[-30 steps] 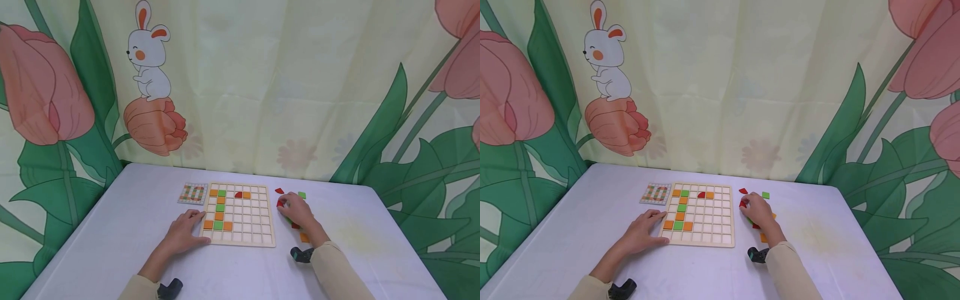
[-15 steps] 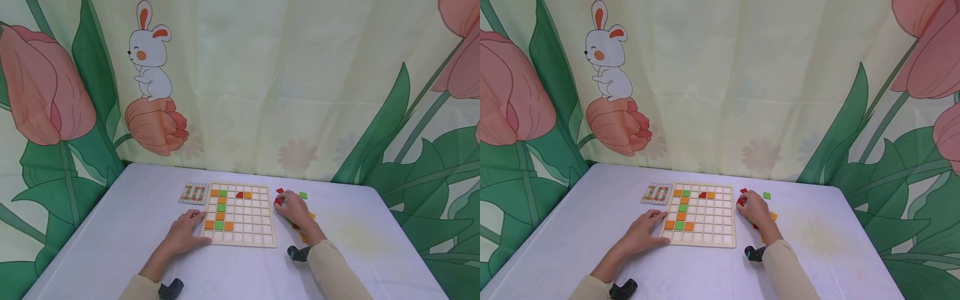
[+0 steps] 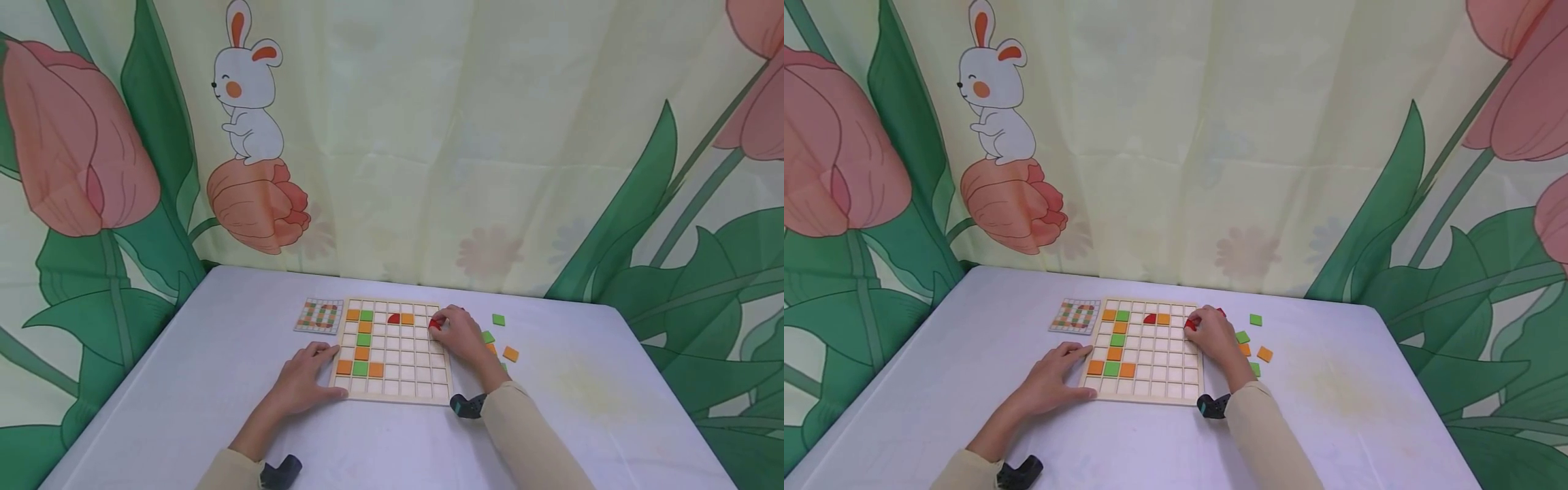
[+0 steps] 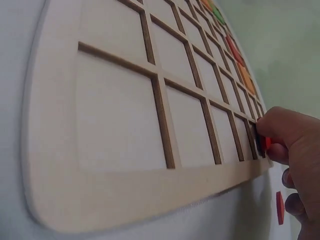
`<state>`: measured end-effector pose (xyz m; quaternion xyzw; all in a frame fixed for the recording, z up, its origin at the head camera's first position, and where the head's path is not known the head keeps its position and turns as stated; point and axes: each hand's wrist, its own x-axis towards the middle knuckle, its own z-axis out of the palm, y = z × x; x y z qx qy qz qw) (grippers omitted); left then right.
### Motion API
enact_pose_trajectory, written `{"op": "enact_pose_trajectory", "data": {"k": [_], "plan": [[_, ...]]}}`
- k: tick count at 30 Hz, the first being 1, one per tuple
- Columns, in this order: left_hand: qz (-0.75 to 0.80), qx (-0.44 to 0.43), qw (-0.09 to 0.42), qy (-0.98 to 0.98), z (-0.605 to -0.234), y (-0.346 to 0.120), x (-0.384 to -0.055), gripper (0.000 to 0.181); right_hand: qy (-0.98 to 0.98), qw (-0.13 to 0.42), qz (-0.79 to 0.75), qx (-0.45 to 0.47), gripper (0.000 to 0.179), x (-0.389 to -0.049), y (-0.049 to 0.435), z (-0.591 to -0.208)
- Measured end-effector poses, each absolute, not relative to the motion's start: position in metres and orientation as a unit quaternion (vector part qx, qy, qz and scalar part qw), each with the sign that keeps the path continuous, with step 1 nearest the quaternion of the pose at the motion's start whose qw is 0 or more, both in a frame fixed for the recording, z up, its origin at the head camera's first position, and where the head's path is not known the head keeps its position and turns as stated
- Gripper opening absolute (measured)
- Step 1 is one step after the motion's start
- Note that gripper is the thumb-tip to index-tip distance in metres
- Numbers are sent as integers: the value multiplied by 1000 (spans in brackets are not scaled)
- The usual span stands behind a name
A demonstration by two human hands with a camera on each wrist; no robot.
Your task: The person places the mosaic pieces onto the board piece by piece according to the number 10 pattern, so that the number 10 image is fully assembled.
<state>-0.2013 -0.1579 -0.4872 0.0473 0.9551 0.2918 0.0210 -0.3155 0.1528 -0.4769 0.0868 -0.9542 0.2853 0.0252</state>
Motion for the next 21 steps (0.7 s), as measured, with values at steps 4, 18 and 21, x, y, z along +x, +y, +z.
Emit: {"op": "enact_pose_trajectory", "data": {"k": [4,18,21], "plan": [[296,45,21,954,-487,-157,-201,89,-953,23,290,86,25,-316,144,-476],[295,41,24,954,-487,-158,-201,90,-949,35,301,86,23,-316,131,-476],[296,43,22,954,-487,-158,-201,89,-951,35,295,81,21,-318,128,-476]]}}
